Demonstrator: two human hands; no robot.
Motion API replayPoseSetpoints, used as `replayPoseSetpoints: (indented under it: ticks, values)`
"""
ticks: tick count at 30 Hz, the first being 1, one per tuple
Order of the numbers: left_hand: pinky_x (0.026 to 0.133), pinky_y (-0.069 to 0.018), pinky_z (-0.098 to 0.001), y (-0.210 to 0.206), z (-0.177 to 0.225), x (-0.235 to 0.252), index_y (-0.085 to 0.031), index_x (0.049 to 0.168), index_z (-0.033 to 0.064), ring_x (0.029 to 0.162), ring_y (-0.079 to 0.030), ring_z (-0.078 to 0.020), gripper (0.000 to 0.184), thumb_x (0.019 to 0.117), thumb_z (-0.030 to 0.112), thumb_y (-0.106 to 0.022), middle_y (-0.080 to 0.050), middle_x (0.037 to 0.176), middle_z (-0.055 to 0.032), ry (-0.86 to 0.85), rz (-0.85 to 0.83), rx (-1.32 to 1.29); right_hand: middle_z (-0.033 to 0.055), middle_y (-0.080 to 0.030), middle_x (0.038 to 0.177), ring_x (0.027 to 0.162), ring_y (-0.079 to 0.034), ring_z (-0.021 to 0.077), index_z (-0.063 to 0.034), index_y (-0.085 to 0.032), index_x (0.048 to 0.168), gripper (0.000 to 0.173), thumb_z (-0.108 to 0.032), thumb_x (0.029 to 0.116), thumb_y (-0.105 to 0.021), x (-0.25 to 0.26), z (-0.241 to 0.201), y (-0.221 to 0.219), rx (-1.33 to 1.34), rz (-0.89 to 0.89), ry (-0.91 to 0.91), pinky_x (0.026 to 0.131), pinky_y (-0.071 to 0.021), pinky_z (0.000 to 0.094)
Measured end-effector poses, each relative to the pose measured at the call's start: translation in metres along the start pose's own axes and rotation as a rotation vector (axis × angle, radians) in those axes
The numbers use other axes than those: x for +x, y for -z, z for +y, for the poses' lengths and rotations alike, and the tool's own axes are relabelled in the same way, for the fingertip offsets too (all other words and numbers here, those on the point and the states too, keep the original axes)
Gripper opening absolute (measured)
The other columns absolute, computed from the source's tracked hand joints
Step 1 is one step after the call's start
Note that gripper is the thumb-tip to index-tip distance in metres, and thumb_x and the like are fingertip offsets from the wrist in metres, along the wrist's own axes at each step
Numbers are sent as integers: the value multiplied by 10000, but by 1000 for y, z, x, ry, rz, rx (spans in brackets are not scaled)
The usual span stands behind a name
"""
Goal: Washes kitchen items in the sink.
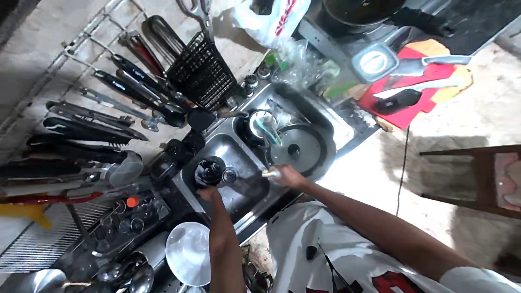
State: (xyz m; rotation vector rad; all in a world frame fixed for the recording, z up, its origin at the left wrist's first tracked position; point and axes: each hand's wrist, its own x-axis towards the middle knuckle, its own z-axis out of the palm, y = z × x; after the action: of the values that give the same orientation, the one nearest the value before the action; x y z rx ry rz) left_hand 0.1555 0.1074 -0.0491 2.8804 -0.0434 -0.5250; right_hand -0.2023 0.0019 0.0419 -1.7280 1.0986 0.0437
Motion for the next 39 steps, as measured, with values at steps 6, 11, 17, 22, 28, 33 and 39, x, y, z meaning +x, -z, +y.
replayPoseSetpoints:
  ticks: [6, 11, 17, 22, 28, 33, 39]
  values:
    - [1035, -521, -503, 9, 29, -55, -476, 1460, -17, 1327, -519, -451, 566, 1008, 300, -601, -452, 1479, -319, -150, 245, -35, 198, -692, 1201, 1137, -667, 362, -79, -630, 1312, 435, -349, 972, -666, -3, 13, 16, 45, -10, 44, 1016, -511, 569]
    - [993, -548, -458, -17, 114, -130, -577, 1321, -54, 1117, -670, -327, 355, 1062, 166, -473, -660, 1232, -235, -891, 37, -136, 191, -705, 1166, 1091, -685, 361, -86, -627, 1327, 439, -347, 975, -662, -4, 22, 33, 92, 12, 35, 985, -529, 583]
    - [1037, -525, -510, -79, 206, -175, -490, 1460, 25, 1232, -625, -343, 499, 1076, 343, -488, -578, 1407, -219, -932, -170, 0, 201, -693, 1214, 1131, -671, 366, -109, -590, 1409, 513, -362, 971, -670, -10, 32, 53, 156, 29, -43, 1015, -514, 583]
    - [1008, -521, -568, -114, 244, -171, -469, 1464, 11, 1182, -647, -398, 604, 1039, 430, -560, -651, 1271, -265, -584, -343, 41, 190, -699, 1166, 1092, -680, 352, -97, -614, 1348, 497, -413, 969, -674, -21, 48, 65, 202, 67, -71, 991, -526, 576]
    - [941, -550, -594, -118, 248, -164, -410, 1468, 1, 1127, -660, -428, 559, 997, 210, -628, -636, 1245, -300, -530, -413, 7, 177, -699, 1165, 1086, -681, 340, -107, -615, 1341, 469, -386, 969, -672, -30, 65, 76, 237, 76, -97, 982, -530, 568]
    - [934, -555, -578, -113, 246, -163, -294, 1518, -12, 1095, -673, -416, 607, 1047, 274, -550, -628, 1256, -302, -555, -453, -34, 177, -703, 1145, 1066, -686, 341, -107, -606, 1351, 476, -394, 976, -668, -30, 72, 79, 244, 68, -103, 971, -535, 568]
    - [700, -573, -436, -116, 226, -153, -241, 1555, 108, 800, -648, -272, 635, 1017, 184, -570, -598, 1195, -233, -506, -731, -335, 179, -703, 1134, 1060, -685, 351, -112, -608, 1343, 476, -409, 976, -668, -31, 76, 79, 233, 35, -98, 959, -535, 579]
